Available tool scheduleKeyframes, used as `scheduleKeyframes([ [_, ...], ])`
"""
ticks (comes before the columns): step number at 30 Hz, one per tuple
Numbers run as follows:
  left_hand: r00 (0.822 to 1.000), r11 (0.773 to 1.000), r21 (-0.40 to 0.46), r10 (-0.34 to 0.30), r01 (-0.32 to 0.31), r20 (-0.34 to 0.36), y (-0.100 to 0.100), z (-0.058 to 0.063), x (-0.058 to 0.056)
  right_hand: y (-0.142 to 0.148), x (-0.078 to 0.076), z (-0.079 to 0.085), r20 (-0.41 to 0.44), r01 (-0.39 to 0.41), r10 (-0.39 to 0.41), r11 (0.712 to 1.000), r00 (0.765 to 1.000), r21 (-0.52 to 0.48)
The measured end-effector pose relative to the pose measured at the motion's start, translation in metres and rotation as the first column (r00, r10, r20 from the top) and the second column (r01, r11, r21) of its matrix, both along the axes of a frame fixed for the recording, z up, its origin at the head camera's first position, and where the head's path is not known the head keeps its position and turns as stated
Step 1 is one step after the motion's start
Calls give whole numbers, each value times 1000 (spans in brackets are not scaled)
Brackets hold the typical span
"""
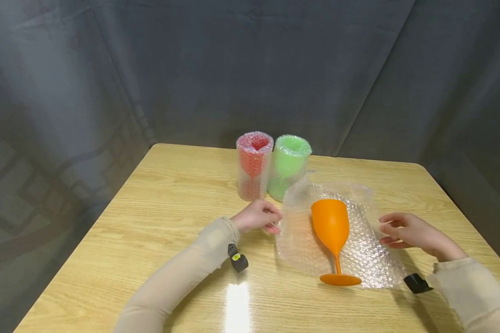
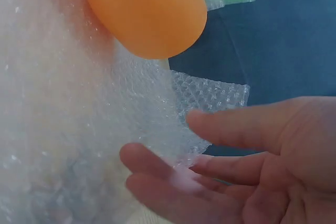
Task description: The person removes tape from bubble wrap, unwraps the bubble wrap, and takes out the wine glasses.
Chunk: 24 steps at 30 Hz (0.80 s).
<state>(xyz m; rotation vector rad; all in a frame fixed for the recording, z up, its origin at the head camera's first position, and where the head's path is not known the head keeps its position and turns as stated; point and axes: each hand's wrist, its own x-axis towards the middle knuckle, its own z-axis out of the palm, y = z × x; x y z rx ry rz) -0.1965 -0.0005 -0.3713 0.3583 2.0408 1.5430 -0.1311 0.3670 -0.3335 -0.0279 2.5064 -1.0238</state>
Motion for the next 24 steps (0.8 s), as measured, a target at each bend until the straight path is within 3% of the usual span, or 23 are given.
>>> scheduleKeyframes([
  [15,999,1000,-9,-2,2,42,-5,-4,-3,-5,2,4,49,-9,4,995,999,96],
  [24,998,1000,20,-1,0,63,-6,-7,-5,-11,4,6,-4,4,-4,989,1000,147],
])
